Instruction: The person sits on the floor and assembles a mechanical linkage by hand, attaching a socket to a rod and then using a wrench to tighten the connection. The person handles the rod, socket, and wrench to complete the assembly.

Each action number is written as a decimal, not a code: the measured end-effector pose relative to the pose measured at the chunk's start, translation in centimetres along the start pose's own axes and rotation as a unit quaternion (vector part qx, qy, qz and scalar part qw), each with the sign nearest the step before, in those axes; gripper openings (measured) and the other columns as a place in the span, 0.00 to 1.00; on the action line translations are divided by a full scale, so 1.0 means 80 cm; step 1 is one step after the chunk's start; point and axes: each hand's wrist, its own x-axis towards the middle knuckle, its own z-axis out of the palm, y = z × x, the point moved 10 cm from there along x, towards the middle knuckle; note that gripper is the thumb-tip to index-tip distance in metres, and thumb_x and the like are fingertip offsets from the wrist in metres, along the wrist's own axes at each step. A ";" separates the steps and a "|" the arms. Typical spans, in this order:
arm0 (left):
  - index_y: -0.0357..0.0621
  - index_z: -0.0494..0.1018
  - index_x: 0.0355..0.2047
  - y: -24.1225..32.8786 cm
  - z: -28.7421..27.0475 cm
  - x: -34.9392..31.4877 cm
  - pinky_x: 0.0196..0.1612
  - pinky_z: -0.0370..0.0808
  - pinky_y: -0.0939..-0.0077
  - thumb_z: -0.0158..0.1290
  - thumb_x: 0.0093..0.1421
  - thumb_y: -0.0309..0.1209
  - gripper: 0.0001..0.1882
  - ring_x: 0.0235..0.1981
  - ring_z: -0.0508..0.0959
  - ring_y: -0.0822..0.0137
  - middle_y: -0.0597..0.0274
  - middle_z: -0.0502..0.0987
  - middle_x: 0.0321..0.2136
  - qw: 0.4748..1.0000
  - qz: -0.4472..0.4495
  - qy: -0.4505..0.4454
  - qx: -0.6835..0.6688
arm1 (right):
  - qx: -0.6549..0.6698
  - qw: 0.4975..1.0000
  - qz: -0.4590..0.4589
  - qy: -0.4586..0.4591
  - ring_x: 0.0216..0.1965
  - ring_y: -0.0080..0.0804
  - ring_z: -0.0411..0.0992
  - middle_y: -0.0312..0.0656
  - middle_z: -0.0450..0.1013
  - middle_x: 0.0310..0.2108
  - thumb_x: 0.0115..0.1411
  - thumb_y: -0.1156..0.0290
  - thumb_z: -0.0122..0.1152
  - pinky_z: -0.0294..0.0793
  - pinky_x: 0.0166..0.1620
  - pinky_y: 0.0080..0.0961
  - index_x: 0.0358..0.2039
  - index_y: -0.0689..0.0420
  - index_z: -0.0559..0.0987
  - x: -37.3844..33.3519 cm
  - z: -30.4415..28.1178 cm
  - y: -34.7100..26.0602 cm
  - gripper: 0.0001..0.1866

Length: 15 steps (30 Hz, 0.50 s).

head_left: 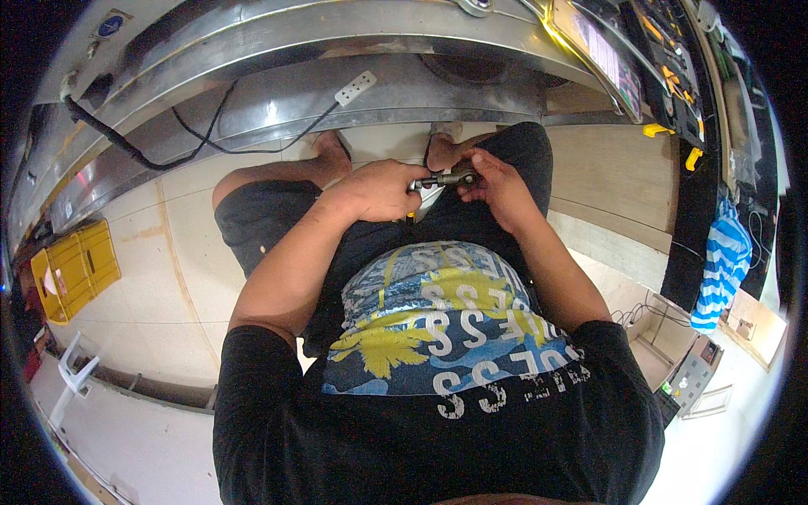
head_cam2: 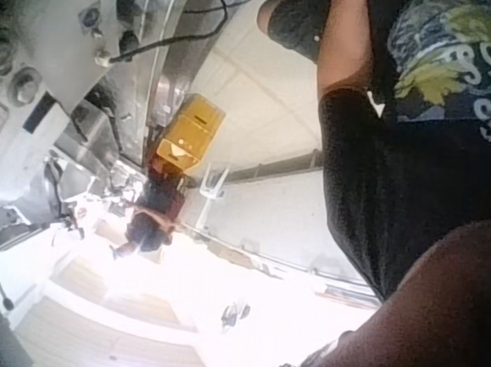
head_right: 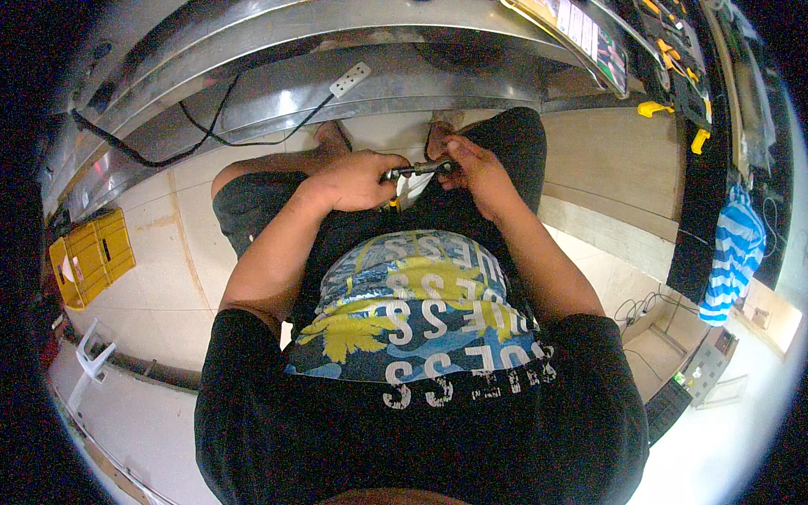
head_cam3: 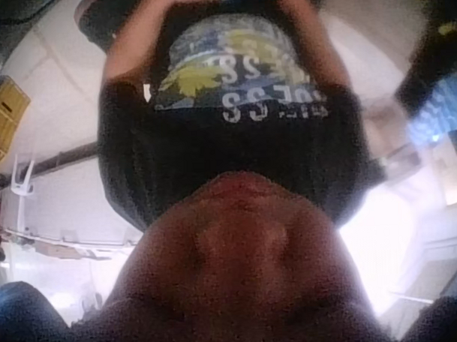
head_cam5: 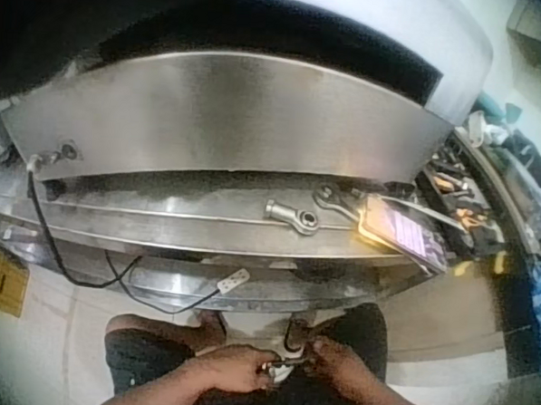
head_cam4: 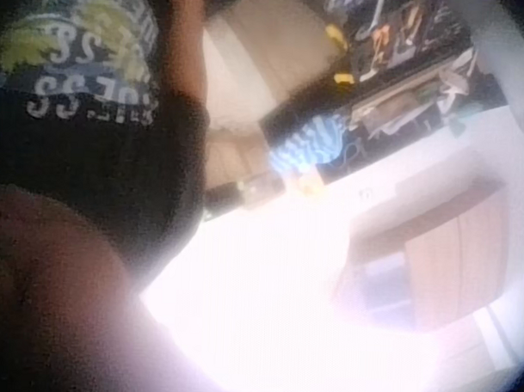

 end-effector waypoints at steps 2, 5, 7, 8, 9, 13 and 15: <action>0.48 0.74 0.53 0.001 0.000 0.000 0.52 0.75 0.52 0.50 0.60 0.36 0.21 0.46 0.80 0.41 0.41 0.81 0.43 1.000 0.001 -0.001 0.001 | -0.031 0.999 0.023 0.021 0.33 0.25 0.75 0.37 0.75 0.37 0.69 0.62 0.57 0.74 0.36 0.23 0.55 0.60 0.74 0.002 -0.011 0.008 0.20; 0.47 0.74 0.53 0.003 -0.001 -0.001 0.52 0.75 0.52 0.51 0.60 0.36 0.21 0.46 0.79 0.41 0.41 0.81 0.43 1.000 0.005 0.002 0.002 | -0.109 0.994 -0.014 0.028 0.29 0.25 0.74 0.38 0.74 0.35 0.70 0.60 0.55 0.73 0.32 0.22 0.56 0.60 0.73 -0.002 -0.006 -0.002 0.21; 0.46 0.74 0.53 0.006 -0.004 -0.003 0.52 0.75 0.52 0.51 0.60 0.36 0.21 0.46 0.79 0.41 0.41 0.81 0.43 1.000 0.002 0.002 -0.002 | -0.171 0.983 -0.069 0.010 0.27 0.24 0.73 0.38 0.74 0.34 0.70 0.59 0.54 0.72 0.29 0.21 0.57 0.59 0.73 -0.003 0.001 -0.011 0.21; 0.46 0.74 0.53 0.008 -0.005 -0.003 0.52 0.75 0.52 0.51 0.60 0.36 0.21 0.46 0.79 0.41 0.41 0.81 0.43 1.000 0.004 0.001 -0.004 | -0.202 0.974 -0.099 -0.007 0.26 0.23 0.72 0.38 0.74 0.33 0.70 0.58 0.54 0.71 0.28 0.21 0.57 0.59 0.73 0.001 0.001 -0.012 0.21; 0.46 0.74 0.52 0.009 -0.006 -0.004 0.52 0.75 0.52 0.51 0.60 0.36 0.21 0.46 0.79 0.41 0.41 0.80 0.43 1.000 0.005 0.001 -0.005 | -0.233 0.963 -0.129 -0.025 0.25 0.23 0.72 0.38 0.74 0.33 0.70 0.58 0.53 0.71 0.27 0.21 0.58 0.58 0.73 -0.002 0.014 -0.022 0.22; 0.46 0.74 0.53 0.009 -0.002 -0.004 0.52 0.75 0.52 0.50 0.60 0.36 0.21 0.46 0.79 0.41 0.40 0.80 0.43 1.000 0.008 -0.001 0.000 | -0.230 0.971 0.066 0.010 0.26 0.21 0.71 0.37 0.75 0.33 0.69 0.57 0.55 0.71 0.28 0.20 0.59 0.55 0.73 -0.009 0.001 -0.005 0.22; 0.46 0.74 0.53 0.009 -0.002 -0.005 0.52 0.75 0.52 0.50 0.60 0.35 0.21 0.46 0.79 0.41 0.40 0.80 0.43 1.000 0.009 -0.003 -0.005 | -0.187 0.976 0.112 0.000 0.26 0.20 0.71 0.37 0.77 0.33 0.68 0.55 0.57 0.72 0.29 0.21 0.58 0.55 0.75 -0.006 -0.009 0.006 0.24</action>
